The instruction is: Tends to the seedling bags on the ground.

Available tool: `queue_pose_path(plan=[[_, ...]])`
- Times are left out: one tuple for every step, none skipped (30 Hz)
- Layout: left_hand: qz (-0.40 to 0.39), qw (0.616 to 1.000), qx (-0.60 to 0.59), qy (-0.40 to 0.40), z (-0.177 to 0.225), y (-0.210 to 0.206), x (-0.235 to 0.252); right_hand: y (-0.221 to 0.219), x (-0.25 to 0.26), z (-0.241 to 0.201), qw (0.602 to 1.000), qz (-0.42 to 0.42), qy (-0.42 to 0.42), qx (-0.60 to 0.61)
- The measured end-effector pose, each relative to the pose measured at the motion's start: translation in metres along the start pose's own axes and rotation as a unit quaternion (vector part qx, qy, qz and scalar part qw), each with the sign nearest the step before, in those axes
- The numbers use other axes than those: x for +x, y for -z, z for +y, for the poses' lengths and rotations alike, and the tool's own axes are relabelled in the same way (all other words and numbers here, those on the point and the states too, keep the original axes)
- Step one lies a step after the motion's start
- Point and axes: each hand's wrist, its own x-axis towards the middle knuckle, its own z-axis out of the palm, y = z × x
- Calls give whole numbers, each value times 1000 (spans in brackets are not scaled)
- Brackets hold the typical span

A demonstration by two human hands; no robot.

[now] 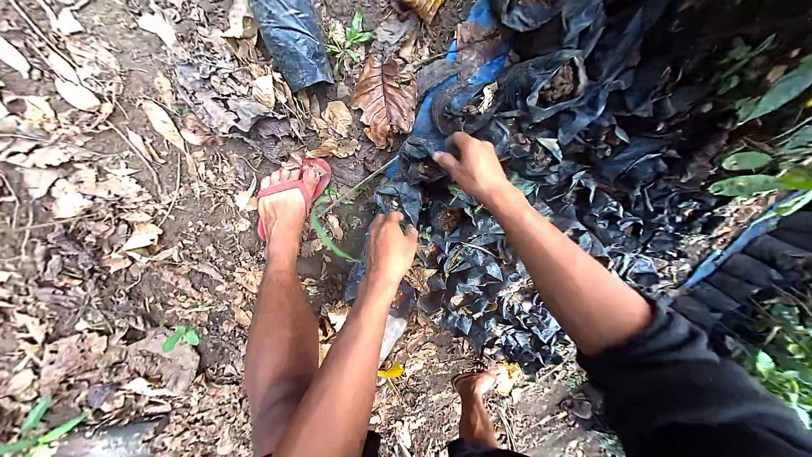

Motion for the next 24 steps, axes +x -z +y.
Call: queue_pose_path(plan=[[30, 999, -5, 14, -3, -2, 3, 5, -20, 9, 999, 41, 2, 32], [57, 998, -7, 25, -5, -4, 8, 8, -41, 18, 995, 84, 1, 61], [80, 996, -5, 30, -7, -8, 14, 8, -64, 26, 988, 124, -6, 88], [94, 995, 3, 27, -7, -14, 23, 5, -88, 33, 981, 152, -16, 117], [101, 995, 13, 19, -6, -22, 36, 1, -111, 41, 975, 163, -30, 147], [103, 994, 29, 13, -3, -31, 50, -6, -132, 50, 969, 162, -50, 178], [104, 993, 52, 17, 2, -42, 63, -17, -151, 61, 964, 154, -70, 207], [114, 990, 77, 23, 6, -51, 73, -31, -168, 73, 958, 145, -86, 231], [133, 986, 99, 31, 9, -58, 82, -46, -184, 85, 952, 133, -103, 255], [152, 981, 116, 36, 11, -62, 88, -62, -199, 96, 946, 117, -120, 276], [165, 977, 132, 39, 14, -64, 91, -75, -213, 106, 940, 99, -140, 295], [166, 974, 151, 37, 18, -64, 92, -87, -225, 114, 933, 82, -158, 312], [155, 971, 179, 35, 22, -60, 91, -100, -237, 121, 927, 64, -175, 326], [145, 965, 216, 25, 24, -56, 90, -111, -248, 126, 921, 41, -192, 337], [136, 957, 258, 12, 24, -52, 89, -122, -257, 130, 915, 15, -205, 346], [124, 947, 295, -2, 25, -47, 88, -133, -265, 133, 911, -12, -214, 353], [115, 938, 325, -16, 28, -45, 88, -144, -271, 136, 907, -39, -219, 359], [112, 933, 341, -23, 30, -47, 88, -153, -277, 140, 903, -66, -222, 363], [112, 935, 336, -18, 32, -48, 85, -161, -283, 143, 898, -91, -223, 368], [113, 947, 302, 2, 34, -47, 80, -168, -290, 145, 892, -106, -225, 378], [114, 964, 238, 35, 37, -46, 75, -175, -298, 146, 884, -113, -230, 392], [114, 981, 138, 77, 39, -45, 69, -181, -306, 148, 876, -113, -235, 407], [117, 985, 17, 125, 39, -46, 65, -187, -314, 151, 868, -109, -240, 421], [125, 972, -97, 175, 37, -49, 66, -193, -324, 153, 862, -107, -246, 431]])
